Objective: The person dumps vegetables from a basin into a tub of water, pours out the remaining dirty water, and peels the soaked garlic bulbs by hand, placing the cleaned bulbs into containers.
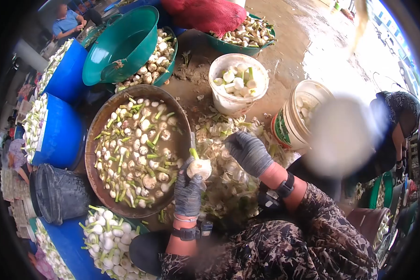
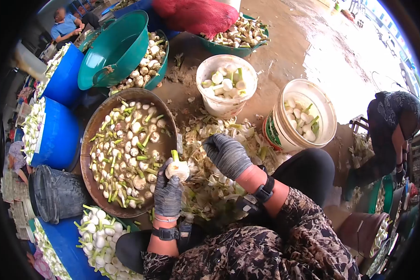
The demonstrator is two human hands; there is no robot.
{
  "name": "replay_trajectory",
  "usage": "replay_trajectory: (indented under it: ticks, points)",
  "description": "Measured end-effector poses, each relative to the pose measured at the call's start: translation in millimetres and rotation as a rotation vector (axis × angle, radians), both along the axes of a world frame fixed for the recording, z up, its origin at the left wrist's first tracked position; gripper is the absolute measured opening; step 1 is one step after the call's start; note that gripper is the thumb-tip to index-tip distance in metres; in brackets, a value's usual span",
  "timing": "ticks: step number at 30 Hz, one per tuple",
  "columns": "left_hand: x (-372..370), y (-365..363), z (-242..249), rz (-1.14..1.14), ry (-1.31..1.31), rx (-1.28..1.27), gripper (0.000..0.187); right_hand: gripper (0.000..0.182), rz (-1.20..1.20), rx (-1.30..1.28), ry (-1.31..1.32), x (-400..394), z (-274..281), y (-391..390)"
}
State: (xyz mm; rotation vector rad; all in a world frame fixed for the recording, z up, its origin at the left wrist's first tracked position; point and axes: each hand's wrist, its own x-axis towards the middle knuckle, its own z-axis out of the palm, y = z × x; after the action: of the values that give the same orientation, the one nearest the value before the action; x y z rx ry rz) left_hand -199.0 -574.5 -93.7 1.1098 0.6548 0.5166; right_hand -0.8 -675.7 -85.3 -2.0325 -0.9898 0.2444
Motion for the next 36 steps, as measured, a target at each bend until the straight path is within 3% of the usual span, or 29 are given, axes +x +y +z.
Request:
replay_trajectory:
  ticks: [2, 3, 7, 10, 12, 14, 16, 18, 21, 24, 26, 28, 30, 31, 33, 35, 36]
  points:
    - [1.1, -0.6, -4.1, 0.017, 0.036, 0.099, 0.049, 0.017, 0.147, 0.125, 0.085, -19.9, 28.6, -0.7]
    - [2.7, -2.2, -2.0, 0.022, 0.082, 0.247, 0.048, 0.018, 0.185, 0.027, 0.176, -27.2, 45.4, -0.8]
    - [4.4, 0.4, -0.2, -0.091, 0.112, 0.390, 0.049, 0.015, 0.187, -0.058, 0.200, -37.7, 23.3, 3.6]
    - [-1.1, -6.0, 2.3, -0.048, 0.039, 0.175, 0.053, 0.019, 0.186, -0.123, 0.163, -29.5, 19.2, 6.0]
    - [-1.4, -5.1, -12.7, -0.002, -0.191, 0.053, 0.058, 0.017, 0.098, -0.201, 0.000, -10.2, -8.9, 7.3]
    - [-1.9, -3.4, -10.7, -0.018, -0.251, -0.072, 0.061, 0.015, 0.067, -0.415, 0.002, 5.8, -10.2, 4.3]
    - [-0.3, 0.9, -7.5, -0.018, -0.296, -0.224, 0.061, 0.016, 0.043, -0.432, 0.008, 6.5, -2.7, 2.7]
    - [-2.1, 4.2, -7.6, -0.055, -0.312, -0.277, 0.063, 0.017, 0.059, -0.083, -0.172, 2.9, 11.2, -0.9]
    - [-2.6, 2.5, -17.5, -0.069, -0.386, -0.399, 0.068, 0.019, 0.360, 0.184, -0.220, -8.4, 38.0, 2.4]
    - [0.7, 1.4, -13.9, -0.127, -0.262, -0.239, 0.075, 0.022, 0.495, 0.182, -0.327, -19.8, 40.2, 3.4]
    - [-0.7, 2.6, -10.9, -0.175, -0.089, 0.030, 0.082, 0.023, 0.538, 0.145, -0.371, -25.4, 35.6, 2.5]
    - [-2.7, 2.5, 3.4, -0.200, -0.011, -0.014, 0.083, 0.023, 0.550, 0.049, -0.358, -27.3, 32.5, 1.4]
    - [-3.1, 5.2, 7.0, -0.306, 0.116, 0.125, 0.082, 0.023, 0.542, 0.052, -0.382, -28.7, 32.4, 0.1]
    - [-6.2, 10.4, -3.9, -0.362, 0.033, 0.211, 0.070, 0.023, 0.519, -0.028, -0.309, -30.0, 31.9, -1.6]
    - [-6.7, 10.0, -6.8, -0.393, 0.024, 0.301, 0.070, 0.024, 0.494, -0.107, -0.234, -33.1, 28.3, -3.4]
    - [-6.5, 9.6, -1.7, -0.427, 0.014, 0.392, 0.070, 0.022, 0.338, -0.132, 0.245, -36.7, 20.5, -2.2]
    - [-5.9, 9.4, 5.5, -0.464, 0.053, 0.495, 0.070, 0.022, 0.335, -0.131, 0.243, -36.9, 20.4, -2.3]
